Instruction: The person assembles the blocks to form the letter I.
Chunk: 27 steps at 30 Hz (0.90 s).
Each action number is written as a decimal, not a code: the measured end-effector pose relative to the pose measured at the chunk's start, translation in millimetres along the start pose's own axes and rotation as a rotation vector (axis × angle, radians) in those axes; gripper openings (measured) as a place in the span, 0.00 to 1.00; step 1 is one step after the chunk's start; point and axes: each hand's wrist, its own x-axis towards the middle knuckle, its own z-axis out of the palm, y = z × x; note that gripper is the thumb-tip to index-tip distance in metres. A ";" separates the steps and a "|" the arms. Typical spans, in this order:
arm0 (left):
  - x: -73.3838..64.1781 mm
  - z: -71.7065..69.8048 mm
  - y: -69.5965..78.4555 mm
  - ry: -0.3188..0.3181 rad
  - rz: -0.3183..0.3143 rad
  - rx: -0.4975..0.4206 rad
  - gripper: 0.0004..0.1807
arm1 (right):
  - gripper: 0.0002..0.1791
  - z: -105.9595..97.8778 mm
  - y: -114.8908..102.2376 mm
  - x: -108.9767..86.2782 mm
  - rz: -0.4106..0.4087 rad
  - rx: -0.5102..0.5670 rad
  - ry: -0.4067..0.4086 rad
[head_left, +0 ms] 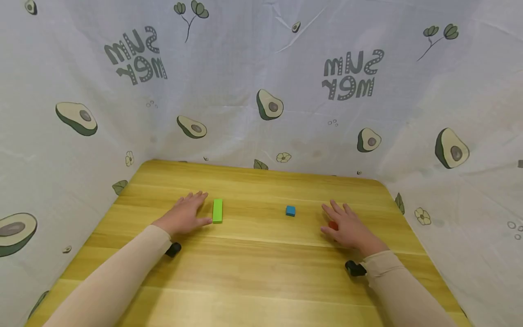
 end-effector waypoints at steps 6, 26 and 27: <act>2.3 2.7 0.8 -0.038 -0.007 -0.026 0.49 | 0.44 1.0 7.1 -2.6 -0.004 0.026 -0.027; 10.2 8.4 -0.8 -0.102 -0.056 -0.111 0.43 | 0.49 -11.5 28.9 -28.6 0.041 0.203 -0.186; 10.2 8.0 -0.5 -0.104 -0.053 -0.106 0.42 | 0.49 -12.3 29.4 -29.0 0.053 0.217 -0.194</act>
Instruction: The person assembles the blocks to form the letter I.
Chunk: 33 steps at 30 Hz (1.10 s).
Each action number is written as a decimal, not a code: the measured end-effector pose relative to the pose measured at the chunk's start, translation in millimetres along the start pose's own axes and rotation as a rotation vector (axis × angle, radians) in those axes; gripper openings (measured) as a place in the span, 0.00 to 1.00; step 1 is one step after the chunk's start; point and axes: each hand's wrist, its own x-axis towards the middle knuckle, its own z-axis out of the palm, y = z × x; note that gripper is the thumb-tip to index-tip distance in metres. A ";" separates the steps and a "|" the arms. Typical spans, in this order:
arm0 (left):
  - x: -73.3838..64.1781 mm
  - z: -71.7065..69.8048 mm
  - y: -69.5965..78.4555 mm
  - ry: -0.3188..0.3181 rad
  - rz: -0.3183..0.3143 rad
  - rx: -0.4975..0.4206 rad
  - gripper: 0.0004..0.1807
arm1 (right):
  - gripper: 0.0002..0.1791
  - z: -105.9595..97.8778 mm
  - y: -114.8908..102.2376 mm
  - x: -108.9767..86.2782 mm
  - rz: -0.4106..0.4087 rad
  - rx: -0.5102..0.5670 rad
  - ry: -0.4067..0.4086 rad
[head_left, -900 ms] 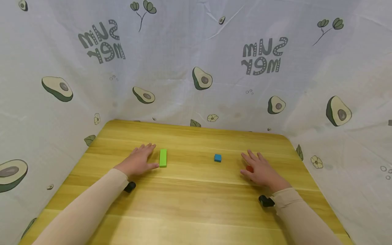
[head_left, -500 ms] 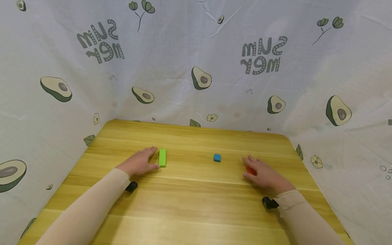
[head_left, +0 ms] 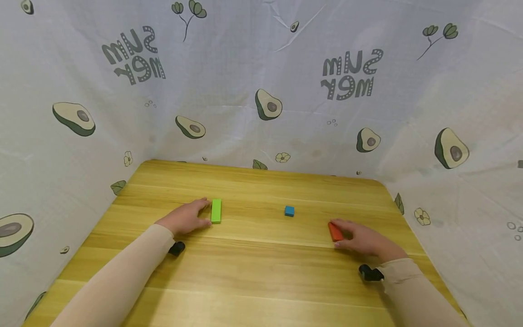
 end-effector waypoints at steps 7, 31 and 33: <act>1.0 -1.5 3.7 -0.014 -0.018 -0.015 0.40 | 0.55 -3.2 0.1 -2.3 0.049 0.038 -0.039; 18.4 1.9 2.9 -0.031 -0.028 -0.016 0.47 | 0.43 -0.7 1.2 0.1 0.037 -0.022 0.016; 19.4 1.5 2.5 -0.034 -0.033 -0.032 0.47 | 0.42 -0.6 1.8 0.0 0.035 -0.023 0.017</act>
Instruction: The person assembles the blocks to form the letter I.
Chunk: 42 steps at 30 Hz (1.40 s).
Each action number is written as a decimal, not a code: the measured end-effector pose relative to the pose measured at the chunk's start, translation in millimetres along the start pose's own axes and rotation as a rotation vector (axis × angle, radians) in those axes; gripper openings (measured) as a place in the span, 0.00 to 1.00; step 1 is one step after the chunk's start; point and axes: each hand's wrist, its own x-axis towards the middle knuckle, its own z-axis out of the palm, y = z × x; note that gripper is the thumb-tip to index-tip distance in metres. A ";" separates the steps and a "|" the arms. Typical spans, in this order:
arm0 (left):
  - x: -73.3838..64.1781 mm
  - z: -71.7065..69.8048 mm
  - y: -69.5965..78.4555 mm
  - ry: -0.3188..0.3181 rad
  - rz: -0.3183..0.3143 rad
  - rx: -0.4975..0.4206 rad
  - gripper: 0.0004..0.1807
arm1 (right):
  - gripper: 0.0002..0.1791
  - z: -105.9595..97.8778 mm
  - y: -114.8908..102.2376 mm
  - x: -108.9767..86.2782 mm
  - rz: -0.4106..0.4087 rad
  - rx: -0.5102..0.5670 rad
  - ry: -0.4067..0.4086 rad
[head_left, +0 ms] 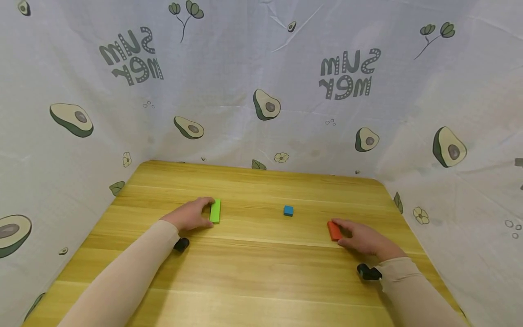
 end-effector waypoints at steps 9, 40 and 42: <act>3.8 -1.8 -2.3 -0.003 -0.006 -0.026 0.47 | 0.42 0.8 -1.8 -2.1 0.002 0.002 0.011; 4.0 -1.6 -1.3 0.015 0.009 -0.025 0.46 | 0.42 7.3 2.4 -2.8 0.019 0.031 0.027; 3.8 -1.4 -1.4 0.026 0.013 -0.021 0.46 | 0.43 7.6 2.3 -2.3 0.018 0.032 0.026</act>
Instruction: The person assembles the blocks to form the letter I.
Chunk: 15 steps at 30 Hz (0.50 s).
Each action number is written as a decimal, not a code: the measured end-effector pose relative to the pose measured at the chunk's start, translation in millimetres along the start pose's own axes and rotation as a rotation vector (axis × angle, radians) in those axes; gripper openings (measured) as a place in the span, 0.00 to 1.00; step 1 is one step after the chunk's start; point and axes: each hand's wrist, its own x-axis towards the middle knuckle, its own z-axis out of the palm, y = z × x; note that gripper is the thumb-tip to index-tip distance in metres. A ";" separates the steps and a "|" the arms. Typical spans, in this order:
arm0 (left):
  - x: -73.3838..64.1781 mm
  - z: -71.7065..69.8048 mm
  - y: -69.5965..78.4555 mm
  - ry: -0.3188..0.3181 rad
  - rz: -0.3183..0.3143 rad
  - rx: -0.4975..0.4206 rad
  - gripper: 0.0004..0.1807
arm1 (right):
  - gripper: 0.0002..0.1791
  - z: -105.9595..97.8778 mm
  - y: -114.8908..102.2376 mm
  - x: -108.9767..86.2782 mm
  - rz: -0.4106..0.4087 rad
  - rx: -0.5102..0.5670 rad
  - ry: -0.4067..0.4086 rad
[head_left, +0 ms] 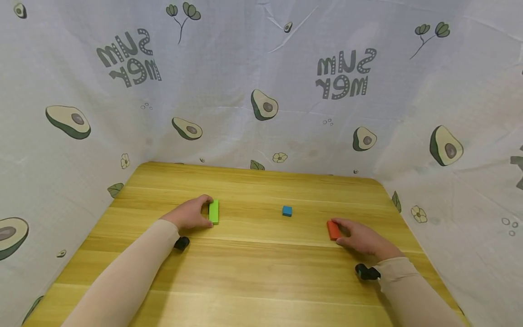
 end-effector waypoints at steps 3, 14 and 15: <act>-0.8 0.5 0.1 0.013 0.006 0.004 0.46 | 0.42 0.1 -0.5 0.3 0.010 0.009 0.001; -3.8 6.2 10.9 0.024 0.068 -0.007 0.45 | 0.42 -0.5 -0.9 1.3 0.018 0.016 -0.010; -4.0 7.3 13.3 0.024 0.077 -0.005 0.45 | 0.42 -0.6 -0.1 1.5 0.013 0.015 -0.012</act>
